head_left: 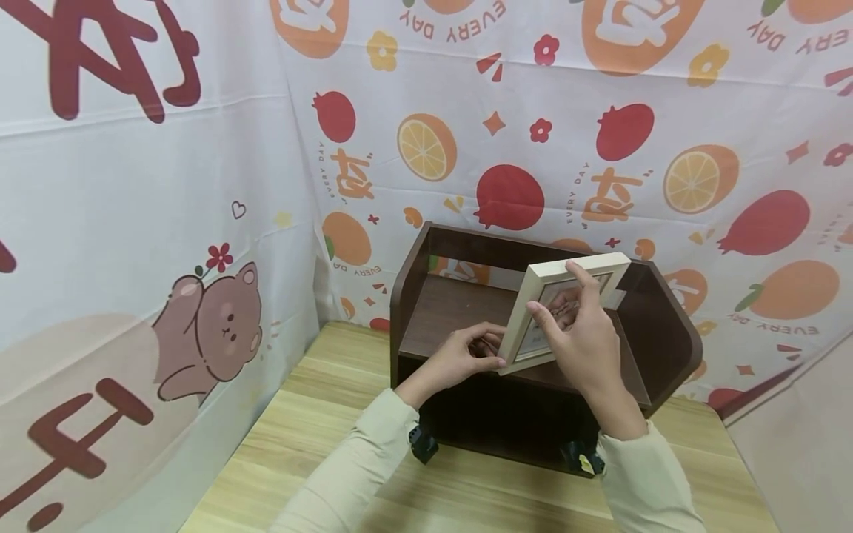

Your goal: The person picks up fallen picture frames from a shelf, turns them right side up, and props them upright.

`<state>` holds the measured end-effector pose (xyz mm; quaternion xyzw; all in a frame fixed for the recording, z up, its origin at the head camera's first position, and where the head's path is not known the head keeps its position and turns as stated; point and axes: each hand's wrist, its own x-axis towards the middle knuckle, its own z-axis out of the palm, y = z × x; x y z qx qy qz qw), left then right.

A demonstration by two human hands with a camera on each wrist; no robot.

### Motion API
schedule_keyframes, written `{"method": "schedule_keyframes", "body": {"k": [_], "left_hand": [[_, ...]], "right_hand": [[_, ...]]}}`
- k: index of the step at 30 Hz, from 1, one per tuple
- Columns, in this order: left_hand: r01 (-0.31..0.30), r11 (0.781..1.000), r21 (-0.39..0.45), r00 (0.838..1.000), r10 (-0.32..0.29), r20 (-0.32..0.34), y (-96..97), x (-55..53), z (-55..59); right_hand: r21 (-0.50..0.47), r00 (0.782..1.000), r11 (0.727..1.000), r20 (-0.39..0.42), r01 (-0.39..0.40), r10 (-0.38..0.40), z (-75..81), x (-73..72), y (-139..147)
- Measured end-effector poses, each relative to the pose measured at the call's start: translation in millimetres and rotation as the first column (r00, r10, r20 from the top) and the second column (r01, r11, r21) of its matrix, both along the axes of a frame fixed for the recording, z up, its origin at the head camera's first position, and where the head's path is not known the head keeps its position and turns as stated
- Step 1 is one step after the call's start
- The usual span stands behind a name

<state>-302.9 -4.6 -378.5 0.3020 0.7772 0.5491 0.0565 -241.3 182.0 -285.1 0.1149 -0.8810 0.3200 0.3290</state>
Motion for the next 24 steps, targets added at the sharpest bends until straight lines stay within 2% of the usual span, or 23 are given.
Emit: {"method": "schedule_keyframes", "body": {"k": [12, 17, 24], "left_hand": [[-0.015, 1.000, -0.011, 1.000, 0.015, -0.009, -0.1, 0.3, -0.3], [-0.023, 1.000, -0.001, 0.999, 0.023, -0.022, 1.3, 4.2, -3.0], [-0.043, 0.999, 0.008, 0.996, 0.043, -0.075, 3.5, 12.0, -3.7]], "right_hand": [[-0.015, 0.999, 0.999, 0.029, 0.035, -0.035, -4.9, -1.6, -8.8], [-0.031, 0.999, 0.999, 0.026, 0.030, -0.029, -10.2, 0.0, -11.2], [-0.031, 0.999, 0.998, -0.014, 0.045, -0.046, -14.7, 5.2, -11.3]]}}
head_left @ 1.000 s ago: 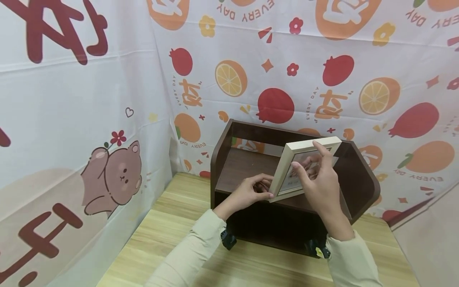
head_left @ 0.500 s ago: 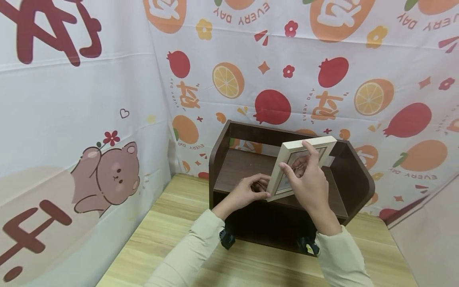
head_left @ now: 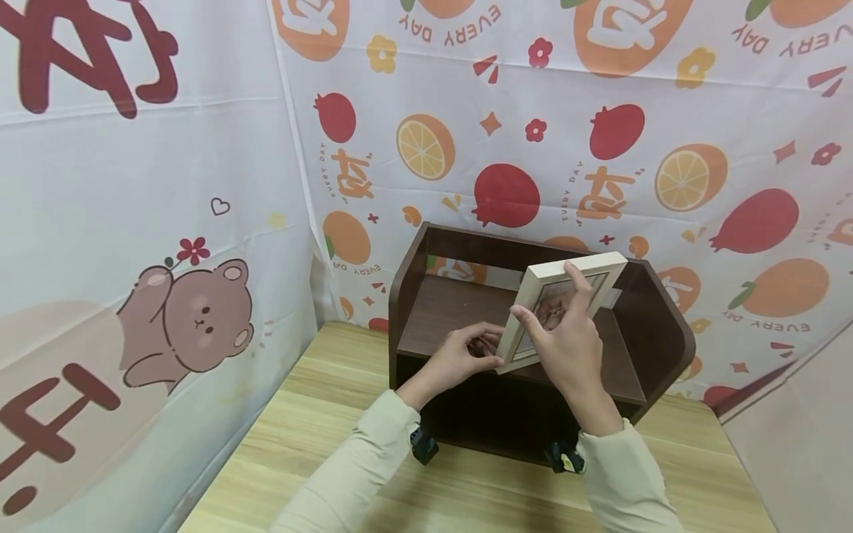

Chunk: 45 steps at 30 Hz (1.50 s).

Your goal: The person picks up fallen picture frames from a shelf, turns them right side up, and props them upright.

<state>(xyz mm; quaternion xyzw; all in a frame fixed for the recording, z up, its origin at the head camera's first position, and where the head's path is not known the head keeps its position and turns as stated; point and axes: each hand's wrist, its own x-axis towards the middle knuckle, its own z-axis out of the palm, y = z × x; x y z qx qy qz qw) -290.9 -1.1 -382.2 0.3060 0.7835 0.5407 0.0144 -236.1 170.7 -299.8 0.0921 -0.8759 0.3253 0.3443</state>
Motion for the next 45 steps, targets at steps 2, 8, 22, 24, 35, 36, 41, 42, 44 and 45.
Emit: {"method": "schedule_keyframes", "body": {"k": [2, 8, 22, 24, 35, 36, 41, 42, 44, 45], "left_hand": [[0.000, 1.000, 0.004, 1.000, 0.000, -0.008, 1.4, 1.2, 0.7], [0.011, 1.000, 0.018, 0.999, -0.010, -0.039, 7.1, 5.7, 3.8], [0.008, 0.999, -0.035, 0.994, -0.012, -0.113, 25.0, 14.4, 5.9], [0.001, 0.999, -0.045, 0.991, -0.007, -0.132, 27.5, 16.1, 6.3], [0.008, 0.997, -0.081, 0.978, -0.025, -0.205, 33.6, 20.4, 4.9], [0.013, 0.997, -0.079, 0.979, -0.029, -0.204, 34.1, 20.6, 5.0], [0.023, 0.997, -0.075, 0.978, -0.038, -0.203, 37.9, 22.1, 5.3], [0.023, 0.997, -0.074, 0.978, -0.038, -0.204, 38.8, 22.3, 5.4], [0.026, 0.997, -0.071, 0.978, -0.040, -0.206, 40.6, 22.7, 5.5], [0.027, 0.997, -0.069, 0.978, -0.040, -0.205, 41.5, 23.0, 5.5]], "right_hand": [[0.000, 1.000, 1.000, -0.012, 0.009, -0.009, 0.1, 1.0, 1.6], [0.001, 0.999, 1.000, -0.039, 0.011, -0.011, 1.8, 3.8, 6.0], [0.032, 0.997, 0.999, -0.080, -0.010, 0.012, -4.9, 10.5, 24.2], [0.041, 0.995, 0.999, -0.097, -0.011, 0.015, -6.5, 11.1, 26.3], [0.115, 0.987, 0.993, -0.153, -0.023, 0.041, -7.8, 19.3, 38.3], [0.126, 0.988, 0.992, -0.149, -0.022, 0.041, -7.1, 20.2, 39.3], [0.176, 0.993, 0.984, -0.114, 0.004, 0.016, -3.6, 24.7, 44.5], [0.184, 0.994, 0.983, -0.108, 0.012, 0.008, -3.0, 25.3, 45.4], [0.193, 0.995, 0.981, -0.098, 0.020, -0.001, -1.8, 26.2, 47.1], [0.196, 0.996, 0.980, -0.094, 0.022, -0.003, -1.1, 26.7, 47.8]]}}
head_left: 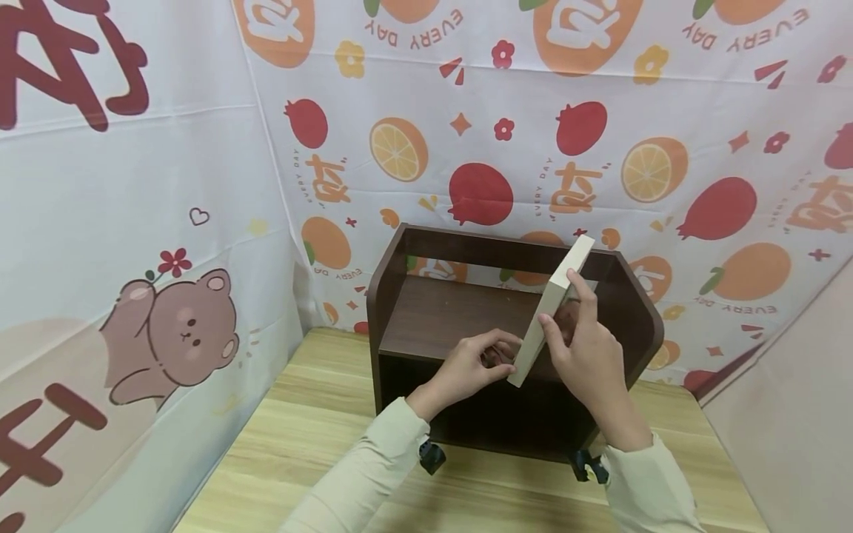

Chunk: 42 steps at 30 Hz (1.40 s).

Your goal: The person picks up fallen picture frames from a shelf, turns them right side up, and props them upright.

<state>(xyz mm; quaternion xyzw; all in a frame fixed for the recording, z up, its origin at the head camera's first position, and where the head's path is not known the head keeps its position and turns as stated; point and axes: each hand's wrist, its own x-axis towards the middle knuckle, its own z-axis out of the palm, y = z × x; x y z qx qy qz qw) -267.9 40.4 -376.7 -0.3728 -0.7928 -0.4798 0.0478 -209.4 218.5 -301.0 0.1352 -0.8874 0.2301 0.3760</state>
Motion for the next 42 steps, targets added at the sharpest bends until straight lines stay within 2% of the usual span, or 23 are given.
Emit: {"method": "schedule_keyframes", "body": {"k": [5, 13, 18, 32, 37, 42], "left_hand": [[0.004, 1.000, 0.011, 1.000, -0.004, 0.003, 3.5, 1.8, -0.4], [-0.009, 1.000, 0.011, 1.000, 0.009, 0.004, 10.8, 4.6, -1.7], [-0.002, 1.000, 0.016, 1.000, 0.002, 0.014, 13.5, 4.7, -3.2], [0.024, 0.999, 0.029, 0.999, -0.025, 0.021, 17.1, -1.7, -4.5], [0.018, 0.999, 0.026, 1.000, -0.018, 0.016, 20.8, -1.6, -2.7], [0.006, 1.000, 0.028, 0.999, -0.007, 0.044, 24.2, 0.1, -1.0]], "right_hand": [[-0.001, 1.000, 1.000, 0.010, 0.006, -0.006, 1.8, 0.8, 1.2], [-0.014, 0.996, 0.997, -0.045, 0.075, -0.075, 1.3, 0.2, 1.6], [-0.032, 0.994, 0.995, -0.047, 0.095, -0.096, 1.1, -0.4, 0.9], [-0.039, 0.996, 0.996, -0.024, 0.086, -0.087, 3.3, 1.0, 9.0], [-0.047, 0.997, 0.996, -0.012, 0.070, -0.071, 3.6, 0.3, 13.2], [-0.057, 0.999, 0.997, -0.003, 0.048, -0.049, 4.3, -0.4, 17.2]]}}
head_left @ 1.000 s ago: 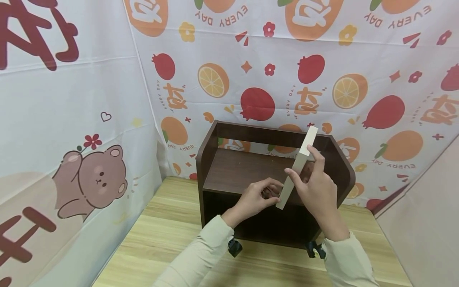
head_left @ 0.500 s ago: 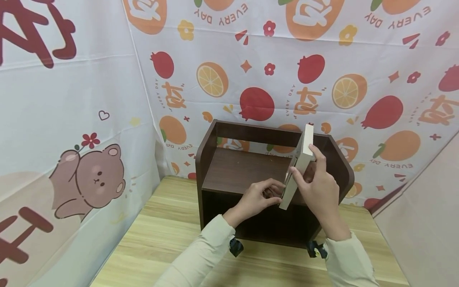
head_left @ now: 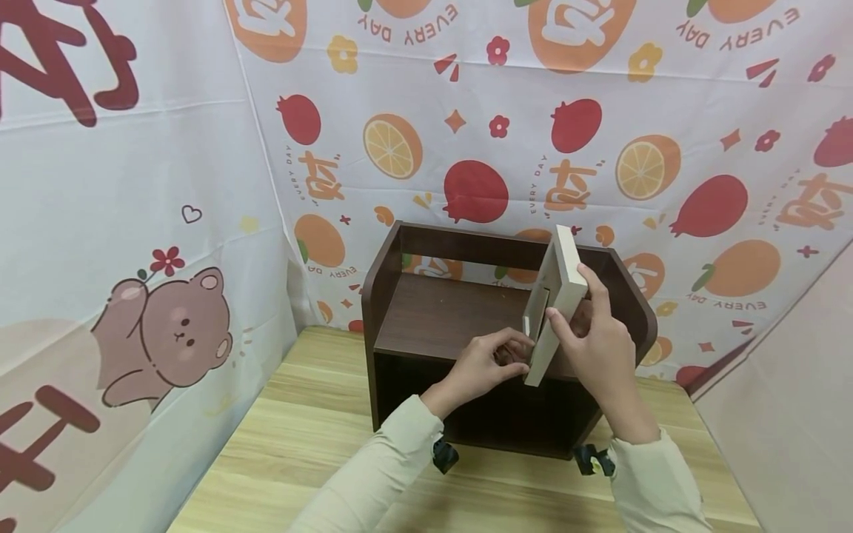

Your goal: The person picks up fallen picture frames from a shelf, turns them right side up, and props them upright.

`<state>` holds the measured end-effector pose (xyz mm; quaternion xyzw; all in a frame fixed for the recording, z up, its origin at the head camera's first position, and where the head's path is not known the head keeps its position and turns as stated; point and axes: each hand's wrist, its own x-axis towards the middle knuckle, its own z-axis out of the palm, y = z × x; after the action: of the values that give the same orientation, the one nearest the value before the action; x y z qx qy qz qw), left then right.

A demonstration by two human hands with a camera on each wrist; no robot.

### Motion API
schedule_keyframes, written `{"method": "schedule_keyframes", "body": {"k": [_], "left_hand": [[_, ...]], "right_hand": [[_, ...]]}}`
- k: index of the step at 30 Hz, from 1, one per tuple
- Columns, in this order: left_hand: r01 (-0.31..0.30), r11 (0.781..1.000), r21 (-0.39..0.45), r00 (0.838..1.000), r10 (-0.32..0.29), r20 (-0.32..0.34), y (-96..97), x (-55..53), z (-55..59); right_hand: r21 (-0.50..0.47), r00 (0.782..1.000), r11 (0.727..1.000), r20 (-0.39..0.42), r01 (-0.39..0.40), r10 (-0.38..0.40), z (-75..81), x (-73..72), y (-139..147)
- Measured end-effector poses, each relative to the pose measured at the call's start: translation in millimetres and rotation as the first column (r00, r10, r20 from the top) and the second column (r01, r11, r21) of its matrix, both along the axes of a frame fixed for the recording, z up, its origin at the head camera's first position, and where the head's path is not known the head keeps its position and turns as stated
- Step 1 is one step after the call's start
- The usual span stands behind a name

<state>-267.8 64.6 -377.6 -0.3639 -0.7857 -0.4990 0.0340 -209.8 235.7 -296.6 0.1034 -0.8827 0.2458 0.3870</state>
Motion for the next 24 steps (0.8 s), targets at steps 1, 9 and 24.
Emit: {"method": "schedule_keyframes", "body": {"k": [1, 9, 24], "left_hand": [[-0.002, 1.000, -0.001, 1.000, 0.002, 0.006, 0.7, 0.2, 0.2], [-0.017, 1.000, -0.019, 1.000, 0.017, 0.012, 5.4, 0.4, -0.5], [-0.025, 1.000, -0.013, 0.999, 0.026, 0.026, 12.5, -1.2, 3.6]], "right_hand": [[-0.001, 1.000, 1.000, 0.004, -0.004, 0.004, 0.3, -0.1, 0.8], [-0.010, 0.998, 1.000, 0.053, -0.019, 0.019, 2.2, -0.1, 7.0], [0.025, 0.992, 0.999, 0.121, -0.033, 0.029, 5.1, -2.9, 18.6]]}}
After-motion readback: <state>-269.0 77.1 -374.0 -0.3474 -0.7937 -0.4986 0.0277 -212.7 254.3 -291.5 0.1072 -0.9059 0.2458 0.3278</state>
